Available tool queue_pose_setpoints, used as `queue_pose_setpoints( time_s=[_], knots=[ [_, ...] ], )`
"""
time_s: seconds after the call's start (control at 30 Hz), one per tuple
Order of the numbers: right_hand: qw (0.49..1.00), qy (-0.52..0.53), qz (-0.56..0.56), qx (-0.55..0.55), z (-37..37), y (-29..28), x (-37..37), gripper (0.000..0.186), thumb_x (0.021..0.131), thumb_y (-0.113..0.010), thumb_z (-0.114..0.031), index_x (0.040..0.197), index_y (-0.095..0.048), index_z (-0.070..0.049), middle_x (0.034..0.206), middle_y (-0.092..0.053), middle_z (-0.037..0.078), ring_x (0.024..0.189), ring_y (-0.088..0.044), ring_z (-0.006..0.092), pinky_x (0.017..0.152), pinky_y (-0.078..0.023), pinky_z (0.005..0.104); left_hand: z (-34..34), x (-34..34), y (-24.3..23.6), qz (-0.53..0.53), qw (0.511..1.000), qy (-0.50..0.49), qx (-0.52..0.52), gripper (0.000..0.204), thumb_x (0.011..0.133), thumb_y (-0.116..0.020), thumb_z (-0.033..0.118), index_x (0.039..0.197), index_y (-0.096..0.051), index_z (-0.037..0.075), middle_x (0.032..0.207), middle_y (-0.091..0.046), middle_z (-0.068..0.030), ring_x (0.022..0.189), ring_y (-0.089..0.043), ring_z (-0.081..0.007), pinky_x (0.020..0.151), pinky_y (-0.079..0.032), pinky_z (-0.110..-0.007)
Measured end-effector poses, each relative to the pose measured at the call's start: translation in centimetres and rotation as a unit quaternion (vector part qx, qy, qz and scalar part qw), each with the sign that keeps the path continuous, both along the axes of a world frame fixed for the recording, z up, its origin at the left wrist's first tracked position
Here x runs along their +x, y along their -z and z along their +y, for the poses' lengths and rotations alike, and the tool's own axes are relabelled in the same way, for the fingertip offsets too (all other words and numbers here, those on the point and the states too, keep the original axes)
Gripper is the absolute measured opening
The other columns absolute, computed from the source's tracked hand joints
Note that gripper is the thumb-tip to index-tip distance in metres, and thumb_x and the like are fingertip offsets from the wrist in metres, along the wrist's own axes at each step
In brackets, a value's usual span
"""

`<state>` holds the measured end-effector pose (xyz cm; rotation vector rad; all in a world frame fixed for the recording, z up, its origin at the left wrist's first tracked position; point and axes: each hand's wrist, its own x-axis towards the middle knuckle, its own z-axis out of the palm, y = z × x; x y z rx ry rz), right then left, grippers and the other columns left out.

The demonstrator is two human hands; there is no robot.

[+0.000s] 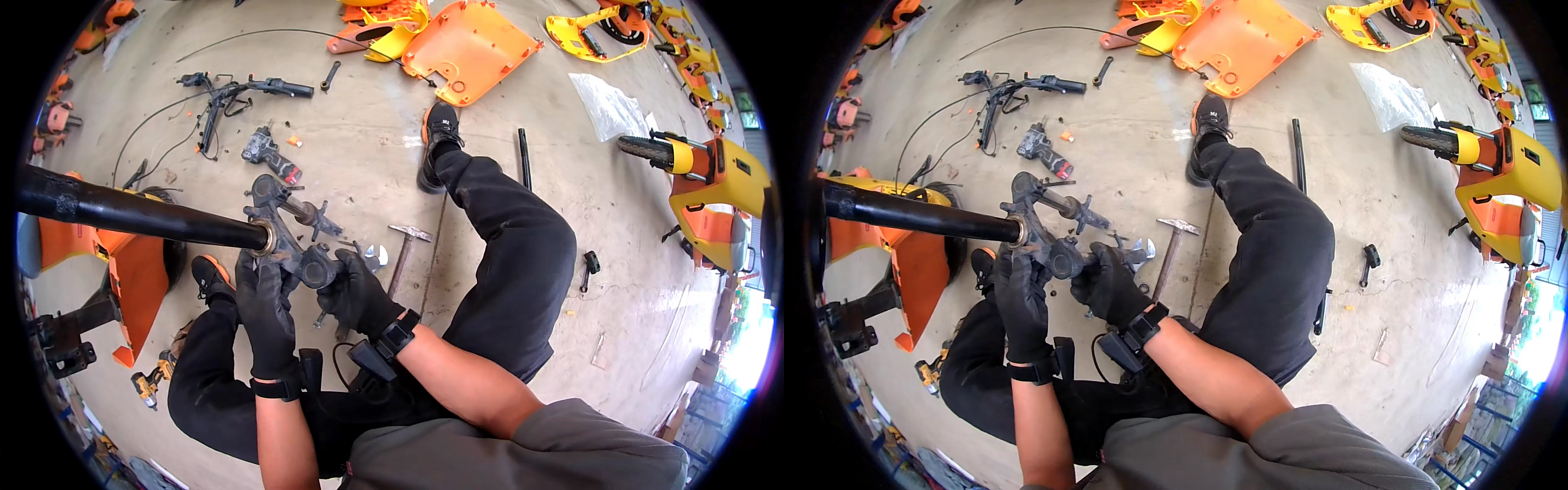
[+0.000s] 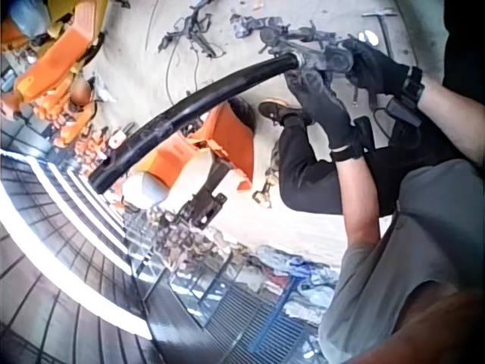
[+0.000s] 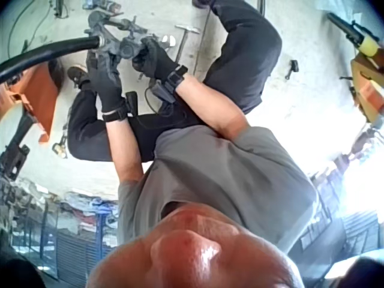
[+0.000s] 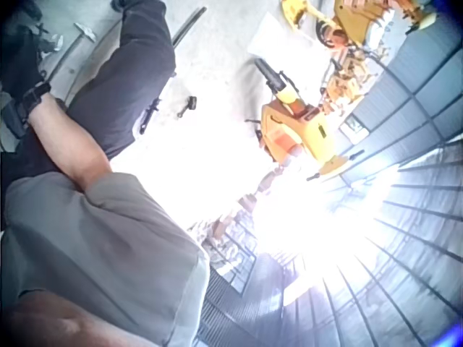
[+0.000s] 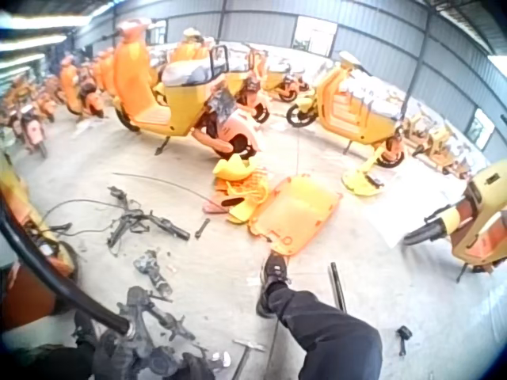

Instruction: The person uses a hammer to tap a metal rod into a motorcycle fork assembly. They then lift the dual-fork unit, rotate it to check the alignment and components, and place it back on the ground in a service bay.

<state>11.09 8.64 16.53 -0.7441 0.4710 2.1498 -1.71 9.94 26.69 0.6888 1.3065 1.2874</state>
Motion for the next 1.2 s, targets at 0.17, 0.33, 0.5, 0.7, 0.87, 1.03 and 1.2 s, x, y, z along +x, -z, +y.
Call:
queue_pose_setpoints(
  time_s=[0.17, 0.33, 0.5, 0.7, 0.87, 1.03, 1.2],
  knots=[
    [1.000, -0.009, 0.000, -0.016, -0.5, -0.4, -0.4, 0.036, 0.095, -0.049, -0.047, 0.086, -0.054, -0.012, 0.073, -0.056, 0.008, 0.064, -0.053, 0.0219, 0.060, -0.044, 0.0352, -0.4, -0.3, 0.9, 0.153, 0.980, 0.089, 0.092, 0.028, 0.102, -0.044, 0.016, 0.125, -0.049, 0.000, 0.111, -0.058, -0.0093, 0.101, -0.058, -0.0154, 0.085, -0.050, -0.029],
    [0.999, -0.033, -0.009, 0.017, -0.9, -0.2, -1.0, 0.041, 0.096, -0.045, -0.051, 0.087, -0.055, -0.012, 0.073, -0.056, 0.007, 0.065, -0.053, 0.0206, 0.060, -0.044, 0.0346, 0.2, 0.7, 0.1, 0.195, 0.973, 0.102, 0.066, 0.030, 0.097, -0.051, 0.009, 0.126, -0.046, 0.002, 0.110, -0.058, -0.0087, 0.096, -0.058, -0.0139, 0.081, -0.050, -0.026],
    [0.991, -0.127, -0.002, 0.031, -0.9, -1.1, -1.0, 0.048, 0.095, -0.042, -0.058, 0.087, -0.056, -0.013, 0.076, -0.057, 0.007, 0.066, -0.054, 0.0197, 0.060, -0.045, 0.0337, -0.2, 1.5, -1.2, 0.103, 0.991, 0.081, -0.017, 0.034, 0.090, -0.055, 0.004, 0.123, -0.046, 0.001, 0.107, -0.057, -0.0061, 0.098, -0.056, -0.0133, 0.086, -0.046, -0.028],
    [0.959, -0.279, -0.018, 0.037, -1.0, -1.0, -0.2, 0.060, 0.090, -0.049, -0.066, 0.100, -0.059, -0.007, 0.080, -0.061, 0.009, 0.065, -0.060, 0.0215, 0.060, -0.052, 0.0345, -0.1, -0.1, -0.6, 0.138, 0.987, 0.075, -0.035, 0.039, 0.085, -0.063, -0.001, 0.121, -0.050, 0.002, 0.101, -0.058, -0.0029, 0.090, -0.056, -0.0099, 0.077, -0.048, -0.024],
    [0.843, -0.346, -0.330, 0.247, 1.0, -3.3, 2.3, 0.050, 0.091, -0.060, -0.050, 0.102, -0.058, -0.001, 0.075, -0.060, 0.007, 0.061, -0.060, 0.0182, 0.060, -0.052, 0.0322, 0.6, -0.1, -0.8, 0.159, 0.984, 0.083, -0.018, 0.047, 0.081, -0.067, -0.003, 0.123, -0.048, 0.002, 0.099, -0.056, -0.0021, 0.088, -0.055, -0.0090, 0.077, -0.049, -0.024],
    [0.625, -0.157, -0.661, 0.384, 5.4, -3.6, 4.2, 0.054, 0.083, -0.072, -0.024, 0.124, -0.048, 0.002, 0.095, -0.062, 0.015, 0.082, -0.062, 0.0239, 0.074, -0.053, 0.0338, 0.8, -1.2, 0.0, 0.243, 0.965, 0.088, 0.039, 0.072, 0.074, -0.073, 0.002, 0.137, -0.039, 0.000, 0.100, -0.057, -0.0081, 0.080, -0.056, -0.0114, 0.069, -0.051, -0.028],
    [0.451, -0.091, -0.650, 0.605, 11.2, -6.6, 3.8, 0.078, 0.072, -0.074, -0.015, 0.138, -0.038, 0.001, 0.121, -0.052, 0.023, 0.118, -0.049, 0.0381, 0.104, -0.038, 0.0433, 1.6, -1.8, 0.6, 0.285, 0.947, 0.143, 0.042, 0.084, 0.071, -0.072, 0.009, 0.145, -0.032, 0.000, 0.112, -0.059, -0.0137, 0.095, -0.059, -0.0189, 0.083, -0.050, -0.033]
  ],
)
